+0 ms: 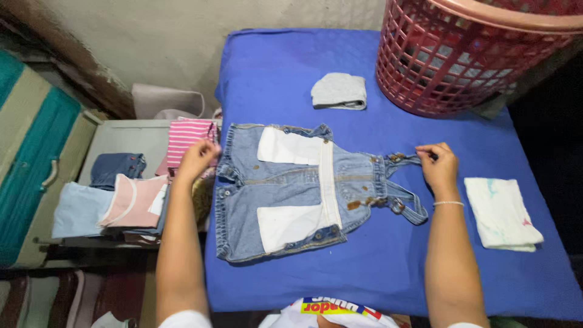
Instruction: The person folds several pieces of clothing one by one on a blue-covered surface. Items include a floral top, a white top, a pink striped top, a light blue top, a pink top with a graphic, and denim shorts. Each item is folded and placed into a drawer beside the workspace.
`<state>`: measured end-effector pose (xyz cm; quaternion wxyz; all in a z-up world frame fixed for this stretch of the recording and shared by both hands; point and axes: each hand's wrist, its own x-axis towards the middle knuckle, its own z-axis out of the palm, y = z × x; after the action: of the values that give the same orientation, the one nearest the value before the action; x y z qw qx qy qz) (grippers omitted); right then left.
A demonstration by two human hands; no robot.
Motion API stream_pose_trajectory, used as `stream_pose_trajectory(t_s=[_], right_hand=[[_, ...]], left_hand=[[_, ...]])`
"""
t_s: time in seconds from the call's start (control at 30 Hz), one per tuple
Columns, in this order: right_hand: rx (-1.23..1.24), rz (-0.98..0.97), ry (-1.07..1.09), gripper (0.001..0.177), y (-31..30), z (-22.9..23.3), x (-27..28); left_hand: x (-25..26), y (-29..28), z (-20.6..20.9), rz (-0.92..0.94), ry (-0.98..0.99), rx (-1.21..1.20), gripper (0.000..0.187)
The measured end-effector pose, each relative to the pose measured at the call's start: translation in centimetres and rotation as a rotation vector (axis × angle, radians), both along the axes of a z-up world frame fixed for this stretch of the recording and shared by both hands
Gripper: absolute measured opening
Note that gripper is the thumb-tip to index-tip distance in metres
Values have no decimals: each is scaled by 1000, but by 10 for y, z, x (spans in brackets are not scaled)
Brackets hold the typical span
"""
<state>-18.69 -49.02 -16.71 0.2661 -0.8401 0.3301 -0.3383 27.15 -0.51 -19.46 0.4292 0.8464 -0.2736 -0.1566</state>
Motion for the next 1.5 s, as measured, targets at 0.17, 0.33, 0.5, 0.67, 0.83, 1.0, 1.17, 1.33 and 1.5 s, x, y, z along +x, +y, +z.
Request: stream_pose_trajectory(t_s=[0.17,0.33,0.5,0.67,0.83,1.0,1.17,1.33,1.5], right_hand=[[-171,36,-28,13,22,24,5],[-240,248,-18,11,61,69,23],[-55,551,180,22,96,116,12],[-372,898,275,52,143,114,-10],[-446,700,220,32,146,82,-23],[-459,616,98,28,132,64,-37],[-719,472,84,26,124,55,-49],[-741,254,156,32,110,56,-60],[-554,366,530,42,103,66,-78]], left_hand=[[-46,22,-13,-4,-89,-72,27],[-69,30,13,25,-346,-178,20],[-120,66,59,-214,-431,-29,40],[-166,97,72,-491,-226,66,60],[-167,97,58,-377,-279,-22,43],[-149,95,59,-347,-281,-126,36],[-146,96,37,-328,-39,-319,17],[-149,102,18,-279,87,-349,15],[-157,103,29,-300,-135,-177,37]])
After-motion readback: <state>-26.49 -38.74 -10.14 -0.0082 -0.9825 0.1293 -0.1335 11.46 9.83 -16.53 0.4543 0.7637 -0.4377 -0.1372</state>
